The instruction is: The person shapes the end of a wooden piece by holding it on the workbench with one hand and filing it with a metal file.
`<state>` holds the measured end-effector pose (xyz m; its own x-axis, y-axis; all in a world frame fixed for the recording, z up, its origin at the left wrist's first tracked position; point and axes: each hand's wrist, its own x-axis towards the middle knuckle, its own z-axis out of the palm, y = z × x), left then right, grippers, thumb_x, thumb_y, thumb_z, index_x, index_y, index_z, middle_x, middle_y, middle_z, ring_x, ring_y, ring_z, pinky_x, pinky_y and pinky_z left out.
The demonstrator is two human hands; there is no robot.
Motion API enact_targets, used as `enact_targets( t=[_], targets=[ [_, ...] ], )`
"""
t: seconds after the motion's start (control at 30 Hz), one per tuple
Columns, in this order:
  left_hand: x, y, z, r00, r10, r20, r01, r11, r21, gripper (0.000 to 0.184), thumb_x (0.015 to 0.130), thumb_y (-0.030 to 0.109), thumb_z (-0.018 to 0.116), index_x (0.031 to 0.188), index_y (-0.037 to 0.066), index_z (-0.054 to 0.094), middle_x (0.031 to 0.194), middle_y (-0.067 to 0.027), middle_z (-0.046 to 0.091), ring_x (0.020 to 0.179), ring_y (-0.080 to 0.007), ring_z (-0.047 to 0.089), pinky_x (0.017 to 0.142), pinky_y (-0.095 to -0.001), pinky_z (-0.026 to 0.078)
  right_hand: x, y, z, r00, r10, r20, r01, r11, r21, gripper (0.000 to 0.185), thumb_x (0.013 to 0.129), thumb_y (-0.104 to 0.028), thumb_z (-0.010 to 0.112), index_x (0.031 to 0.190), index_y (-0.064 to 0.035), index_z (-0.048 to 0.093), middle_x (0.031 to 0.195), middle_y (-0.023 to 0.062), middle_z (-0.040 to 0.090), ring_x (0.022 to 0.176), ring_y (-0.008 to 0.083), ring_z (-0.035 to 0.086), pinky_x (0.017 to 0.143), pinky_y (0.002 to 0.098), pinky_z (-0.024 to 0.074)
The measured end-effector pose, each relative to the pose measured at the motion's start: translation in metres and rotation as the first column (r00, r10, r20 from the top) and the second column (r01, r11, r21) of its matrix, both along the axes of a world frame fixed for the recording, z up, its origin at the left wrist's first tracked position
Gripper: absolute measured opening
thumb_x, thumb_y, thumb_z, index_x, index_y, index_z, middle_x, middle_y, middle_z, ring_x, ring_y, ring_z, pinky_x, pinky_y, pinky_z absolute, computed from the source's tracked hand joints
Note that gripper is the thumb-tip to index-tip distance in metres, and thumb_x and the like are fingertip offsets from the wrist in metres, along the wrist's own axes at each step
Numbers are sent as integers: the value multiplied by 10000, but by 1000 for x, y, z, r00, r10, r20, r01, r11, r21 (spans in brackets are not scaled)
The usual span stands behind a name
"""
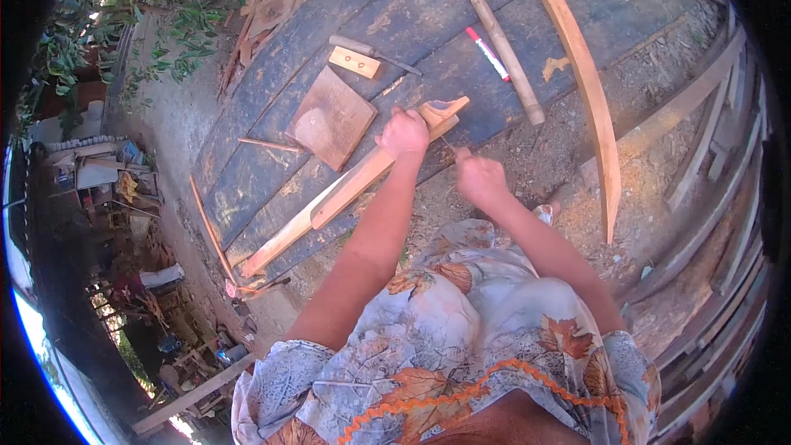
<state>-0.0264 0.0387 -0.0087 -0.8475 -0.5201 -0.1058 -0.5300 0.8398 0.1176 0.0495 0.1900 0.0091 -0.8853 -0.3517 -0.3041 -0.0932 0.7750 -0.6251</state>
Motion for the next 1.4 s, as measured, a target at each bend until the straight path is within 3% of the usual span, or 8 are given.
enact_targets(
  t=[0.17,0.47,0.67,0.83,1.4],
  targets=[
    [1,0,0,1000,6,16,-5,1000,-5,316,867,289,398,998,62,573,876,-198,673,854,-349,653,858,-509,372,16,12,-3,998,15,63,-16,1000,5,179,769,-43,469,928,22,519,793,254,641,759,378,652,696,475,504],
    [0,-2,-6,1000,-13,-19,13,999,-36,326,874,293,385,1019,65,567,866,-195,675,845,-341,657,846,-511,380,1,-2,-1,999,-26,-30,24,999,-42,187,759,-23,460,927,36,518,793,237,646,751,376,651,694,462,506],
    [1,-1,-4,1000,2,-3,-2,1000,-29,333,871,295,385,1017,65,577,863,-194,675,844,-341,657,850,-513,380,20,18,-1,996,62,67,-66,996,57,188,753,-32,480,924,30,529,772,232,644,737,375,651,681,457,508],
    [-2,-2,-2,1000,10,29,-9,1000,-12,342,871,307,388,1027,74,583,860,-196,673,844,-345,655,871,-509,370,14,-1,-6,998,32,-48,-33,999,-29,148,747,-43,501,877,21,533,749,232,641,724,357,657,668,446,515],
    [0,1,1,1000,20,5,-19,1000,-16,345,869,290,375,1036,63,575,892,-201,672,873,-349,650,928,-529,347,9,12,-5,999,21,-33,-21,1000,5,146,768,-47,478,892,12,526,754,236,642,736,379,653,676,474,509]
  ],
)
